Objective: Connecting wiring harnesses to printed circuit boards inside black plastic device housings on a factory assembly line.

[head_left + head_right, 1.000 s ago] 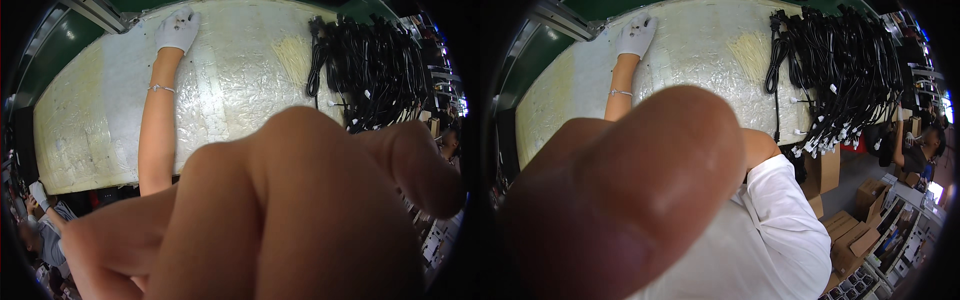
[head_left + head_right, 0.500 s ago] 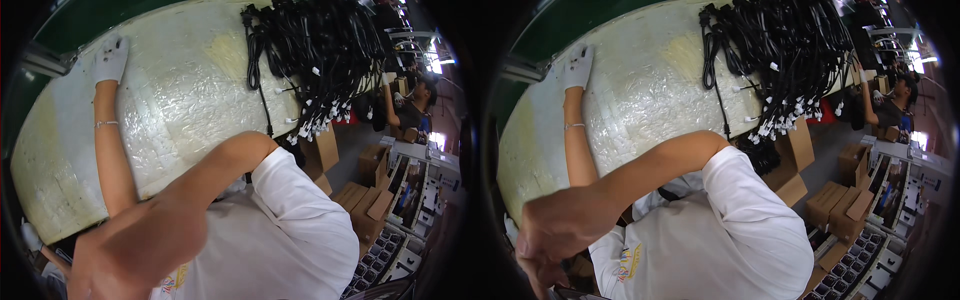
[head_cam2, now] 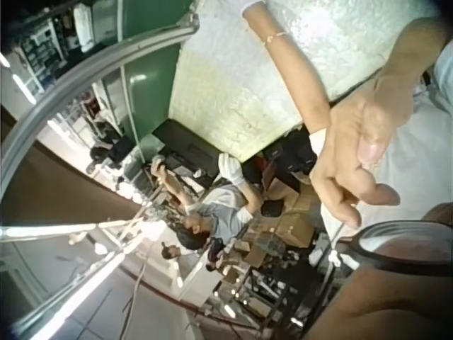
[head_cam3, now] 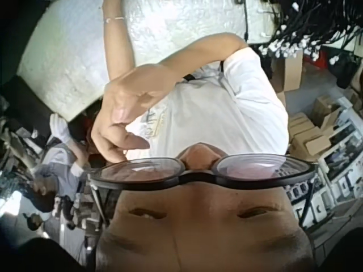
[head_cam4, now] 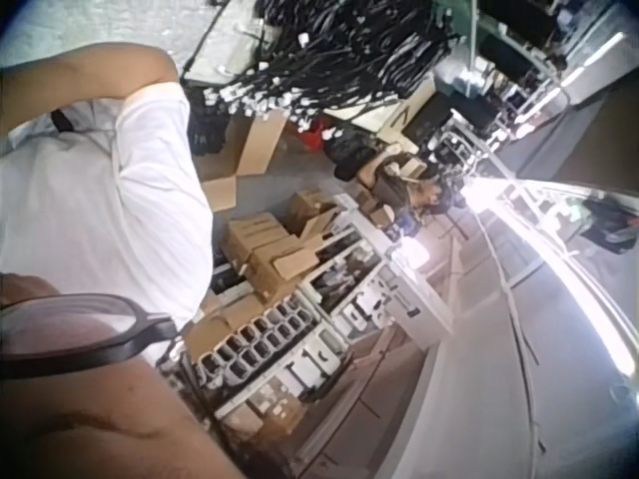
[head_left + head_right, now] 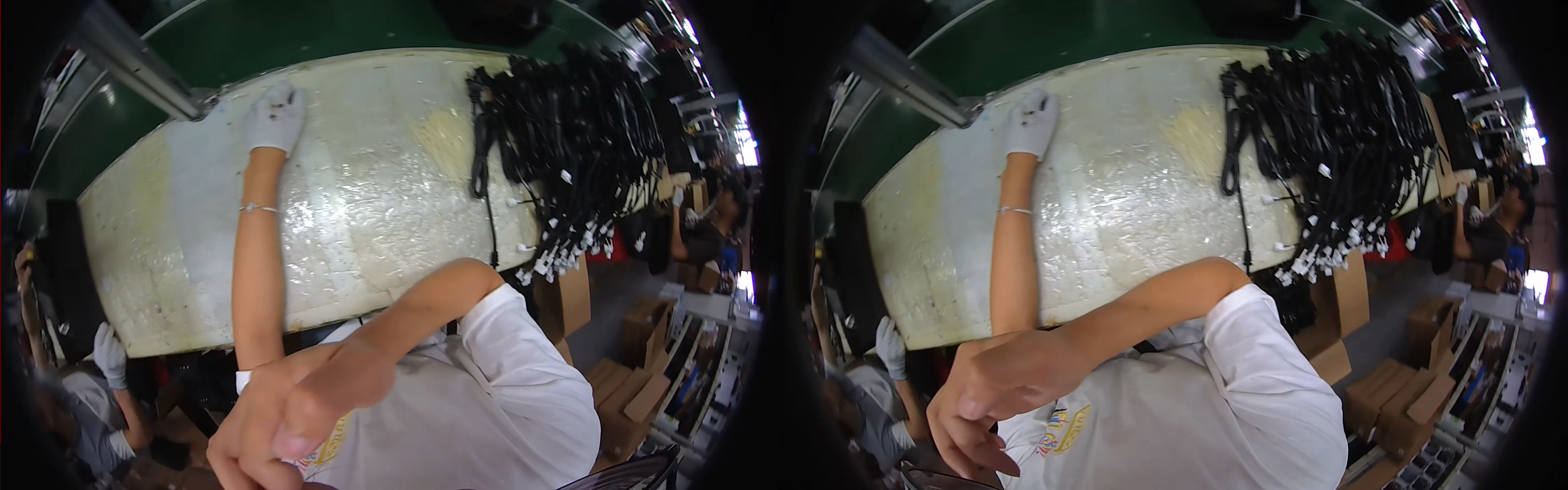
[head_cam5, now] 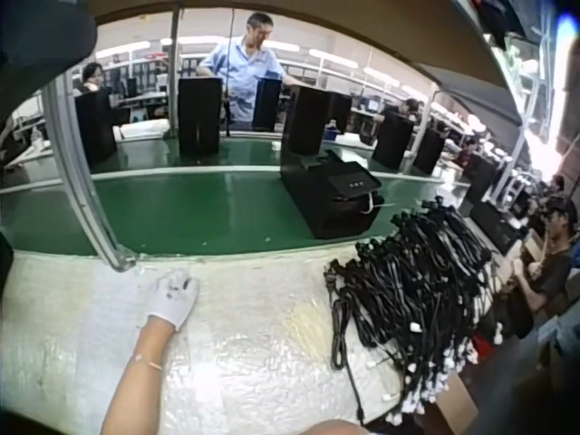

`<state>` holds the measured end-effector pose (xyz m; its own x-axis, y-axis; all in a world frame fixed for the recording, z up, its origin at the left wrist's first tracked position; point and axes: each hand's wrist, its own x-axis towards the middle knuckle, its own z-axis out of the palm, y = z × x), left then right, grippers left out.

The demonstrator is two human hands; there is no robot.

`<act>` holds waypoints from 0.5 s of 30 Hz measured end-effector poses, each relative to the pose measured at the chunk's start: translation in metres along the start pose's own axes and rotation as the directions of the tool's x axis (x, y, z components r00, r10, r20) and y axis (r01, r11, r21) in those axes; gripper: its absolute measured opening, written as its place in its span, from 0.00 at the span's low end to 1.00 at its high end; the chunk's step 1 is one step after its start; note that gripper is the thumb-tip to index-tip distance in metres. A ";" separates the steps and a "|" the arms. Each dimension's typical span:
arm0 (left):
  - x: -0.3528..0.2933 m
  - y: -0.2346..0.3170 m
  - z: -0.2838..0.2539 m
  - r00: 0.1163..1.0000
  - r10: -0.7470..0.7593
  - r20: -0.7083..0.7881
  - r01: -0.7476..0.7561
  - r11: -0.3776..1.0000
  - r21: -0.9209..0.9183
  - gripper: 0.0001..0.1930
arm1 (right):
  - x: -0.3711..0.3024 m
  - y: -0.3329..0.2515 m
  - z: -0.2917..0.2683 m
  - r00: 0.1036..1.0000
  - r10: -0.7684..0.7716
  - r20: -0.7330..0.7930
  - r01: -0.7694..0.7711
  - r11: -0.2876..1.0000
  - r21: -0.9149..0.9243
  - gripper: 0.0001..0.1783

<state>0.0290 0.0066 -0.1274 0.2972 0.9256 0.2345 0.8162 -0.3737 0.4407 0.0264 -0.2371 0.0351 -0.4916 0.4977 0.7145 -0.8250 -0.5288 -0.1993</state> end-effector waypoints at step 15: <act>-0.003 0.002 -0.009 0.999 -0.040 0.012 0.040 0.999 -0.021 0.16 | 0.007 -0.015 -0.006 0.999 -0.030 0.045 0.035 0.993 -0.117 0.28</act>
<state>0.0247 0.0027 -0.1193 0.2704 0.9403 0.2068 0.8166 -0.3378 0.4680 0.0338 -0.2220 0.0387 -0.4534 0.4817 0.7499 -0.8687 -0.4269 -0.2511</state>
